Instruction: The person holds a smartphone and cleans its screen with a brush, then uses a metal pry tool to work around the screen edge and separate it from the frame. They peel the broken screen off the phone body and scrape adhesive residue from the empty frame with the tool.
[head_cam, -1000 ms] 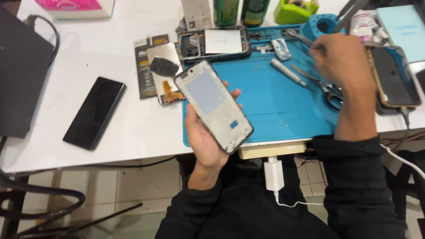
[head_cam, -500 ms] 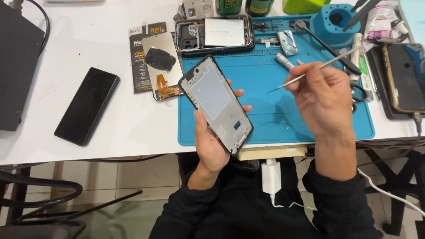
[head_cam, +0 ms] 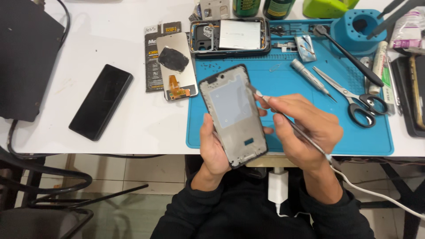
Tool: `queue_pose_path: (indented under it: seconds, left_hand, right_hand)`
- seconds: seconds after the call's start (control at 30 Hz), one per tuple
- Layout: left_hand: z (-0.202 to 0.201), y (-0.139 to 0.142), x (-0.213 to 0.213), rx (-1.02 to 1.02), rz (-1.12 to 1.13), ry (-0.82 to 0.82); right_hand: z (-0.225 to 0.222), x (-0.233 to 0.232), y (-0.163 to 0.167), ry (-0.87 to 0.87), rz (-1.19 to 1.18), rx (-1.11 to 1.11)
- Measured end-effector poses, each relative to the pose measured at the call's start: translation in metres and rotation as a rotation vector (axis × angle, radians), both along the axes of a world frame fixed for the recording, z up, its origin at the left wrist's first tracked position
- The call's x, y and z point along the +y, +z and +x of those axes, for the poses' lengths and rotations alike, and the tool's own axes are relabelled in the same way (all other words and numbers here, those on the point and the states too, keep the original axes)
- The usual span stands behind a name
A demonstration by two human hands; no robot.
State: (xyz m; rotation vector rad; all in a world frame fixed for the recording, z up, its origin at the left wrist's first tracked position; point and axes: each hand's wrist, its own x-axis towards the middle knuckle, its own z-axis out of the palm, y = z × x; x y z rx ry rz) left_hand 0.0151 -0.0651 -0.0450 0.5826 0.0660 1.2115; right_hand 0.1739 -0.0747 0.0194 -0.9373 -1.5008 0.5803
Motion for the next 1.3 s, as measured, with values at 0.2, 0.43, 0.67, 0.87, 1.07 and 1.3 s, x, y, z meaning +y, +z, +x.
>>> queue_pose_path:
  seconds: [0.2,0.43,0.67,0.87,1.07,1.3]
  left_hand:
    - [-0.005,-0.021,-0.008,0.055,0.057,-0.004]
    - [-0.009,-0.049,-0.016,0.102,-0.079,0.057]
    - [-0.010,-0.053,-0.023,0.105,-0.099,0.029]
    - [-0.009,-0.058,-0.027,0.114,-0.107,0.022]
    - [-0.009,-0.064,-0.030,0.106,-0.122,0.023]
    - [-0.008,-0.064,-0.032,0.099,-0.124,0.037]
  right_hand:
    - [-0.009,0.003,0.014,-0.076,0.213,-0.235]
    - [-0.010,0.000,0.012,-0.097,0.313,-0.385]
    - [-0.014,-0.002,0.018,-0.112,0.284,-0.373]
    - [-0.017,-0.003,0.017,-0.123,0.310,-0.394]
    - [-0.018,-0.005,0.015,-0.149,0.318,-0.410]
    - [-0.020,-0.004,0.016,-0.153,0.327,-0.441]
